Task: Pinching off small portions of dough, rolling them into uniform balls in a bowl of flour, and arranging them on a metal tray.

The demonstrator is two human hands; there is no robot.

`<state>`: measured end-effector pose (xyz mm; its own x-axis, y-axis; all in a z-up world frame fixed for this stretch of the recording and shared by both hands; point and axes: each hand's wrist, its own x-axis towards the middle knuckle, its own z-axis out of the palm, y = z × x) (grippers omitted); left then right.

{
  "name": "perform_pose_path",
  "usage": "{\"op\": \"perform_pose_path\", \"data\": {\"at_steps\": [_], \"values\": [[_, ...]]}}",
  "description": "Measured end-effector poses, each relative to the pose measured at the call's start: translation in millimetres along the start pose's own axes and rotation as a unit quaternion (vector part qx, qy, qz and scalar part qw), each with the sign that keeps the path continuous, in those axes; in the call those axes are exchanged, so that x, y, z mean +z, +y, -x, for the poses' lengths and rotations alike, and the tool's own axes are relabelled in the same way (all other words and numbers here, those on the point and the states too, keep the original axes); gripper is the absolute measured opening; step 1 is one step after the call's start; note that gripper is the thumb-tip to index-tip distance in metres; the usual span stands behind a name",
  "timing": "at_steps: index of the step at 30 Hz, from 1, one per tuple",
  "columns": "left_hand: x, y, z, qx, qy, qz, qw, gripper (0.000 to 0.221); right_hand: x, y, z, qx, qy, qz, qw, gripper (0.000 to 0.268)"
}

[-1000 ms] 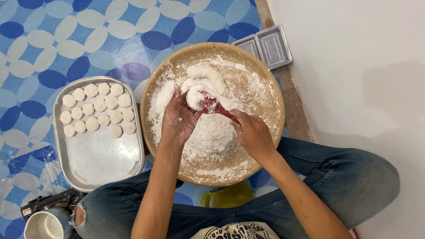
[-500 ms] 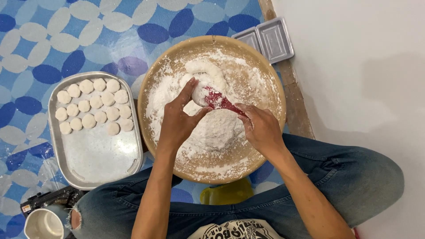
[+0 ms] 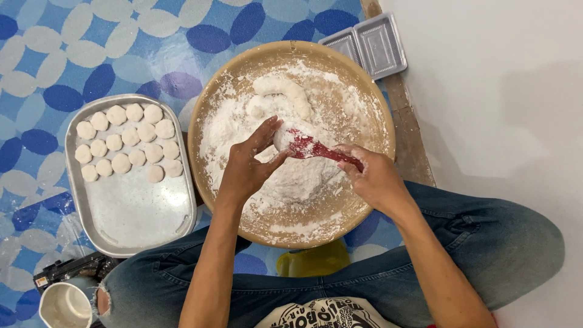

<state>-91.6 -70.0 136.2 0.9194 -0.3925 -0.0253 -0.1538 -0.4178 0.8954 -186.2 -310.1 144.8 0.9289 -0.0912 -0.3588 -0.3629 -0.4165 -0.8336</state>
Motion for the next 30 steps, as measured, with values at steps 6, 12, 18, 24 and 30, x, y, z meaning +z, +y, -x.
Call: {"op": "perform_pose_path", "data": {"at_steps": [6,12,18,24,30], "values": [[-4,5,-1,0.002,-0.011,0.041,0.999,0.052,-1,19,-7,0.078,-0.033,-0.123,0.989,0.029],[-14,20,-3,-0.043,-0.073,0.151,0.985,0.056,-11,22,-15,0.066,-0.076,-0.222,0.970,0.029],[-28,38,1,0.049,-0.057,-0.025,0.997,0.047,-14,22,-20,0.055,-0.120,-0.207,0.969,0.031],[-37,64,8,0.109,-0.081,-0.110,0.985,0.040,-27,0,-12,0.039,-0.146,-0.205,0.967,0.030],[-59,74,0,0.130,-0.174,-0.193,0.957,0.056,-33,-1,-12,0.067,-0.172,-0.203,0.962,0.033]]}}
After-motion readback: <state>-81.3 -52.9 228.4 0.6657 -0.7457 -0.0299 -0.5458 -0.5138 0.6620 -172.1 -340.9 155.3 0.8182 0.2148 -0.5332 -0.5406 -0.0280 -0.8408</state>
